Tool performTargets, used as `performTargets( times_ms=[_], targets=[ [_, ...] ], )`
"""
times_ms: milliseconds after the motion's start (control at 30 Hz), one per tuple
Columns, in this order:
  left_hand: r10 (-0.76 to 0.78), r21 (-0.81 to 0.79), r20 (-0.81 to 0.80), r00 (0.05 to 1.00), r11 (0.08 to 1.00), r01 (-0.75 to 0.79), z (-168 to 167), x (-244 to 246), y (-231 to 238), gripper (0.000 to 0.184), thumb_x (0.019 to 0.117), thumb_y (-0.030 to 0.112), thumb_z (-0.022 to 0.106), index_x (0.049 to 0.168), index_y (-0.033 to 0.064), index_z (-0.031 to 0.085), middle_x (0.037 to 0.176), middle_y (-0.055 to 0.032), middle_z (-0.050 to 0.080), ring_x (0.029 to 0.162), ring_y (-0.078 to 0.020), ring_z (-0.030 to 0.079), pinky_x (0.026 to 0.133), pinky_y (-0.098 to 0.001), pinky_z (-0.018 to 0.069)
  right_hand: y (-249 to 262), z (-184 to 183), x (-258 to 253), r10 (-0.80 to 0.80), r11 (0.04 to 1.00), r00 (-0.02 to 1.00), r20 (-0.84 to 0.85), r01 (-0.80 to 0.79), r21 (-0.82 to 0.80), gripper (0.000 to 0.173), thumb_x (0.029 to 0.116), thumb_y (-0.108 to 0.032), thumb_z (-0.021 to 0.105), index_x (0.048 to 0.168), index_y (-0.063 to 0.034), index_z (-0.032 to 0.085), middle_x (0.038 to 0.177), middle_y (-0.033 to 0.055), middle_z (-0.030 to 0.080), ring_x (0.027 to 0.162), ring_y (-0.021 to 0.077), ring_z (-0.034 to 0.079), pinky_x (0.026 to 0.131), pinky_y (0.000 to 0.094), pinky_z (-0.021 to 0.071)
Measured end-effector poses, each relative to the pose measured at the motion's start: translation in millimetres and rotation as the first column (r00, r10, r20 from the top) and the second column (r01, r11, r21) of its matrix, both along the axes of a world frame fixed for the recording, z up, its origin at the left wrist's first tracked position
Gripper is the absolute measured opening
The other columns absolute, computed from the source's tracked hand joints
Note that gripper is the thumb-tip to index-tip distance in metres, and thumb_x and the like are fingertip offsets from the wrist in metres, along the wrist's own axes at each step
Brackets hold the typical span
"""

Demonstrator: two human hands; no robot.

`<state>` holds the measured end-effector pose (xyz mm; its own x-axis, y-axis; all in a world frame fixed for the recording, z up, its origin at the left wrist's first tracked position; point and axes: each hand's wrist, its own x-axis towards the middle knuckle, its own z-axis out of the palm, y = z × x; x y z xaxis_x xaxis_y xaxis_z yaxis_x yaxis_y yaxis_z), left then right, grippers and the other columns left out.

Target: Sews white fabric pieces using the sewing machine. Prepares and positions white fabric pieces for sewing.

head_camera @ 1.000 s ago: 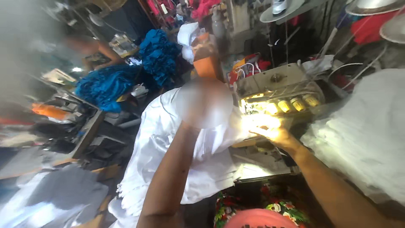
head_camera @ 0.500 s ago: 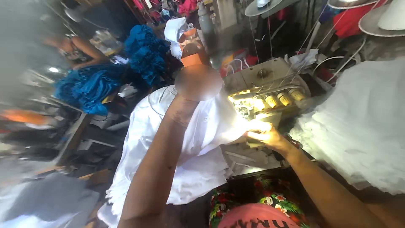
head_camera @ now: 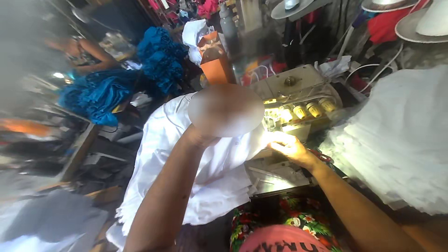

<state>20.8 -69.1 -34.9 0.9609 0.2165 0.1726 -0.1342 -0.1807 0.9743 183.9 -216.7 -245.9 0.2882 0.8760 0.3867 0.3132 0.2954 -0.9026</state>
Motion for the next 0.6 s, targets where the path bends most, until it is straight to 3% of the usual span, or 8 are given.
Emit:
performTargets(
  times_ms=[300, 500, 600],
  targets=[
    [-0.060, 0.229, -0.095, 0.994, 0.970, 0.081, -23, -6, -6, 0.021, 0.0999, 0.006, 0.058, 0.080, 0.0108, 0.063, 0.070, 0.0088, 0.060, 0.063, 0.0033, 0.056, 0.058, -0.0128, 0.0474, -3, 0, -3, 0.051, 0.998, 0.994, -0.101, -0.053, -0.015, 0.013, 0.0992, -0.008, 0.060, 0.098, -0.0038, 0.072, 0.099, -0.0004, 0.065, 0.082, 0.0000, 0.058, 0.071, 0.0165, 0.0505],
    [-0.109, 0.359, -0.159, 0.981, 0.920, 0.160, -41, -7, -12, 0.017, 0.0983, 0.008, 0.062, 0.082, 0.0051, 0.067, 0.070, 0.0082, 0.058, 0.063, 0.0065, 0.051, 0.058, -0.0099, 0.0422, -6, 2, -6, 0.071, 0.997, 0.992, -0.102, -0.072, -0.013, 0.013, 0.0981, -0.004, 0.059, 0.094, -0.0013, 0.071, 0.098, 0.0004, 0.064, 0.084, -0.0004, 0.059, 0.073, 0.0154, 0.0505],
    [-0.127, 0.378, -0.191, 0.973, 0.906, 0.193, -52, -7, -15, 0.017, 0.0988, 0.009, 0.063, 0.084, 0.0032, 0.069, 0.071, 0.0069, 0.060, 0.064, 0.0067, 0.052, 0.059, -0.0099, 0.0426, -7, -1, -7, 0.071, 0.997, 0.991, -0.113, -0.072, -0.007, 0.013, 0.0978, -0.003, 0.060, 0.098, -0.0006, 0.073, 0.099, 0.0008, 0.066, 0.083, -0.0005, 0.060, 0.073, 0.0159, 0.0516]
  ],
)
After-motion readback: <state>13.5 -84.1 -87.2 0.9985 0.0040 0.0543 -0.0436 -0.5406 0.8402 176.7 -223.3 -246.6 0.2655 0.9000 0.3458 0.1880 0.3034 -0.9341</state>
